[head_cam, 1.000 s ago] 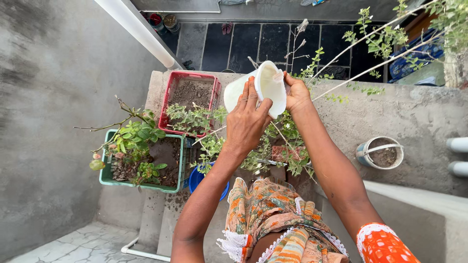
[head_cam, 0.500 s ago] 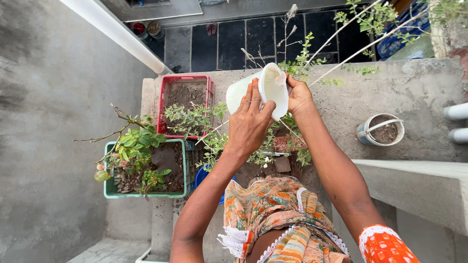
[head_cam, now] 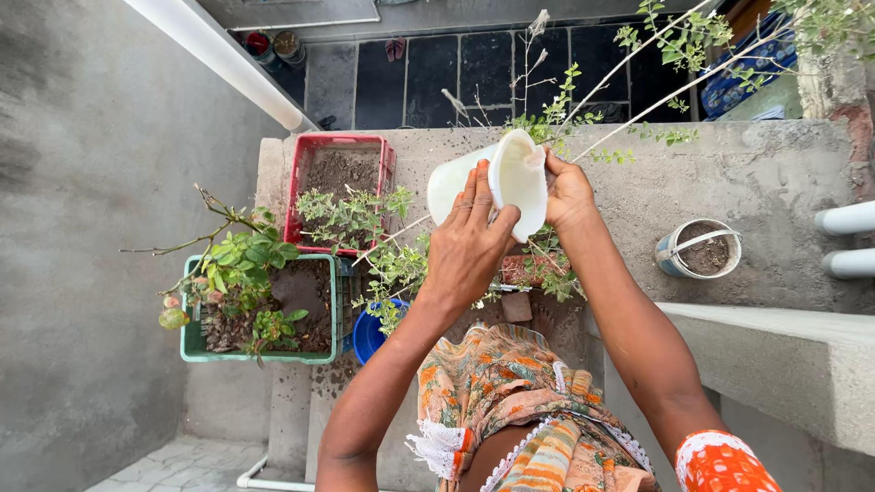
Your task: The person dips a plastic mug into a bucket of water and pours the water onto plants in several different containers.
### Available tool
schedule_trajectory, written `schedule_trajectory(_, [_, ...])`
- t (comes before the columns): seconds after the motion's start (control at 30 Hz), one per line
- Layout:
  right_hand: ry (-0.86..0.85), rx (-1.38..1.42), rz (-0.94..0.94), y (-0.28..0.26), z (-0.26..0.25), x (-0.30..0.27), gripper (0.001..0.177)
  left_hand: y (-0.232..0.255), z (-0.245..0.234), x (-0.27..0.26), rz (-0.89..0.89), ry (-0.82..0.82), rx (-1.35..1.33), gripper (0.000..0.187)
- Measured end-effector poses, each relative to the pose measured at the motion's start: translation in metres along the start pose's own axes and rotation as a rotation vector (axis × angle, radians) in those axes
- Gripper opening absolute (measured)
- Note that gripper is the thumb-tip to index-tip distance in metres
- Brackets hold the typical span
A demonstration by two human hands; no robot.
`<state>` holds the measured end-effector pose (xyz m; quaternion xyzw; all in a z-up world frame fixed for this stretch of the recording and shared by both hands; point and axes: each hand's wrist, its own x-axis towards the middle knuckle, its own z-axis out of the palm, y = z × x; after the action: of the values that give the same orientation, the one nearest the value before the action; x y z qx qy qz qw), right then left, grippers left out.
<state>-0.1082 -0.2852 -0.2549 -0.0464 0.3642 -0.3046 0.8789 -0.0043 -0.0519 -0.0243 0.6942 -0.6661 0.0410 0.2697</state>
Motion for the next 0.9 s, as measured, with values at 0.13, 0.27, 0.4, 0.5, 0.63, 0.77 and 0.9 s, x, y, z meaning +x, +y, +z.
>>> schedule_trajectory(0.13, [-0.061, 0.033, 0.032, -0.002, -0.009, -0.020, 0.026, 0.011, -0.002, -0.007, 0.013, 0.019, -0.025, 0.029])
schedule_trajectory(0.27, [-0.038, -0.005, 0.027, -0.005, -0.019, -0.036, 0.029, 0.021, 0.000, -0.010, 0.031, -0.015, 0.007, 0.026])
schedule_trajectory(0.4, [-0.059, -0.024, 0.049, -0.006, -0.025, -0.043, 0.033, 0.029, 0.001, -0.011, 0.060, -0.067, 0.079, 0.024])
schedule_trajectory(0.5, [0.034, -0.043, 0.022, -0.007, -0.029, -0.051, 0.034, 0.032, 0.000, -0.012, 0.072, -0.068, 0.047, 0.025])
schedule_trajectory(0.63, [-0.038, -0.010, 0.032, -0.010, -0.028, -0.059, 0.033, 0.032, -0.001, -0.010, 0.063, -0.072, -0.009, 0.026])
schedule_trajectory(0.77, [-0.022, -0.017, 0.006, -0.012, -0.024, -0.068, 0.033, 0.032, 0.000, -0.010, 0.056, -0.052, -0.020, 0.023])
schedule_trajectory(0.9, [0.019, -0.030, -0.027, -0.010, -0.013, -0.079, 0.034, 0.029, -0.004, -0.009, 0.059, -0.045, -0.029, 0.024])
